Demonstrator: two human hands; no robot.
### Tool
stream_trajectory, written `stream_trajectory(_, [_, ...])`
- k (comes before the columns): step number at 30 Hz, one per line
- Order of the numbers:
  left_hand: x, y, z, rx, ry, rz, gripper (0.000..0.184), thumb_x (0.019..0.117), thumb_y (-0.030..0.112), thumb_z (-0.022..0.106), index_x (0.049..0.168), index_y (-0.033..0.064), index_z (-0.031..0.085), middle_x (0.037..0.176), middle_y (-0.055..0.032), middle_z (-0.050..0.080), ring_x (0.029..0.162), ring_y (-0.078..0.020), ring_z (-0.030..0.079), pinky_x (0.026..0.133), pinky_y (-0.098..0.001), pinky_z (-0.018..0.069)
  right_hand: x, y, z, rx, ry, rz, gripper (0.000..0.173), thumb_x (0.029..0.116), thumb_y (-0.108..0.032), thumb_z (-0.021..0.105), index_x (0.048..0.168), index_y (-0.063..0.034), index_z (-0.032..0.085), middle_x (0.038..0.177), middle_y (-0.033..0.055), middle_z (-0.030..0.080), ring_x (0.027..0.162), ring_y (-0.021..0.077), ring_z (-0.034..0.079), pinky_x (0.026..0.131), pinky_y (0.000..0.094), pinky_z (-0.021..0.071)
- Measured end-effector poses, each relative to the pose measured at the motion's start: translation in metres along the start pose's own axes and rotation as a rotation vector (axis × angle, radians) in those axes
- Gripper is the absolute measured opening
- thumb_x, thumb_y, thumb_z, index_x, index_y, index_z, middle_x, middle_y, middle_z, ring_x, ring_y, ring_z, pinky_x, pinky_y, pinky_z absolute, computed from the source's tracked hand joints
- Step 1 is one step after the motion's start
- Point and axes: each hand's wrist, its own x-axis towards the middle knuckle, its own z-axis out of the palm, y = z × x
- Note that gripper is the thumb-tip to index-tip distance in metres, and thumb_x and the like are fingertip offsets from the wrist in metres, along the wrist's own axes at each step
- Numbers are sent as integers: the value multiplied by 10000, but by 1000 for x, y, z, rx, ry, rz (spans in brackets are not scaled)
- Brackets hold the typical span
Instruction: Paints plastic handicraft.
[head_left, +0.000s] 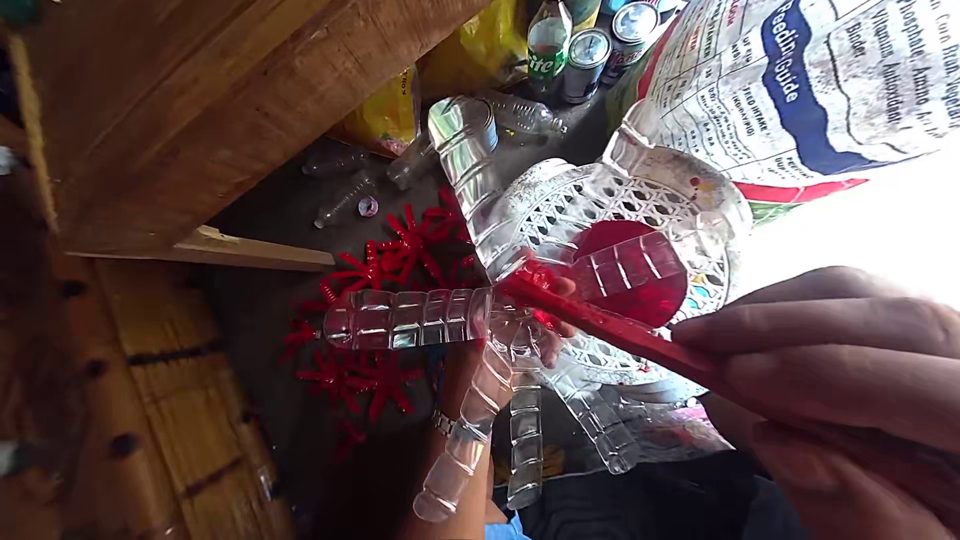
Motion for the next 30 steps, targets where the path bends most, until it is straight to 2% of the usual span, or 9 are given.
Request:
stream_trajectory(5, [10, -1, -4, 16, -236, -72, 632, 902, 603, 638, 1353, 162, 634, 1173, -76, 719, 961, -151, 710, 822, -278, 584, 0, -3, -1, -35, 2, 13, 226, 1023, -313, 581, 1060, -109, 669, 1005, 53, 726, 946, 146, 687, 775, 275, 554])
stream_trajectory(10, [8, 1, -2, 31, -158, -81, 617, 881, 625, 651, 1279, 155, 672, 1122, -59, 724, 954, -150, 703, 837, -287, 580, -1, -3, 0, -44, -4, 19, 225, 1016, -315, 584, 1041, -108, 668, 984, 53, 723, 929, 150, 687, 763, 284, 554])
stream_trajectory(12, [5, 1, 25, 66, 81, -32, 479, 875, 582, 653, 1094, 160, 712, 927, -28, 740, 791, -116, 716, 703, -245, 589, -2, -3, 1, -60, 20, 27, 230, 1021, -317, 582, 1056, -109, 674, 997, 49, 727, 944, 146, 688, 780, 277, 553])
stream_trajectory(15, [7, 0, 2, 73, -164, 11, 551, 923, 583, 615, 1276, 162, 656, 1085, -31, 726, 944, -116, 697, 805, -266, 574, 0, -1, 3, -54, 8, 2, 218, 1021, -300, 588, 1059, -105, 676, 1008, 56, 730, 945, 154, 693, 774, 278, 563])
stream_trajectory(17, [6, 2, 13, 14, -49, -27, 479, 908, 547, 667, 1152, 138, 720, 1012, -48, 749, 907, -140, 723, 803, -283, 596, 0, -1, 1, -32, -23, 5, 216, 1013, -300, 586, 1031, -99, 663, 987, 60, 719, 927, 152, 683, 759, 281, 551])
stream_trajectory(19, [11, 6, 58, 36, 234, 5, 376, 980, 462, 568, 905, 119, 706, 746, -35, 701, 644, -106, 677, 607, -215, 558, -1, -3, -1, -32, -21, 23, 226, 1015, -308, 584, 1035, -99, 666, 984, 63, 719, 923, 150, 679, 762, 284, 542])
stream_trajectory(22, [13, 2, 12, 54, -174, -57, 593, 909, 629, 607, 1285, 174, 666, 1112, -30, 729, 935, -112, 707, 796, -231, 575, -1, -1, 2, -33, -12, 19, 231, 1020, -310, 584, 1077, -111, 685, 1013, 55, 732, 953, 151, 691, 786, 285, 560])
stream_trajectory(26, [11, 1, -3, 11, -228, -101, 638, 892, 603, 656, 1356, 167, 619, 1221, -54, 697, 1045, -147, 692, 871, -263, 570, -2, 0, -1, 28, -10, 53, 244, 1013, -333, 591, 1054, -113, 686, 1001, 41, 729, 946, 139, 692, 787, 281, 564])
stream_trajectory(30, [9, 5, 14, -7, -186, -66, 456, 924, 523, 652, 1181, 155, 732, 1082, -14, 756, 955, -82, 721, 829, -223, 582, 1, -1, 0, 49, 5, 40, 237, 1017, -316, 594, 1083, -111, 693, 1039, 42, 731, 992, 139, 691, 828, 277, 566])
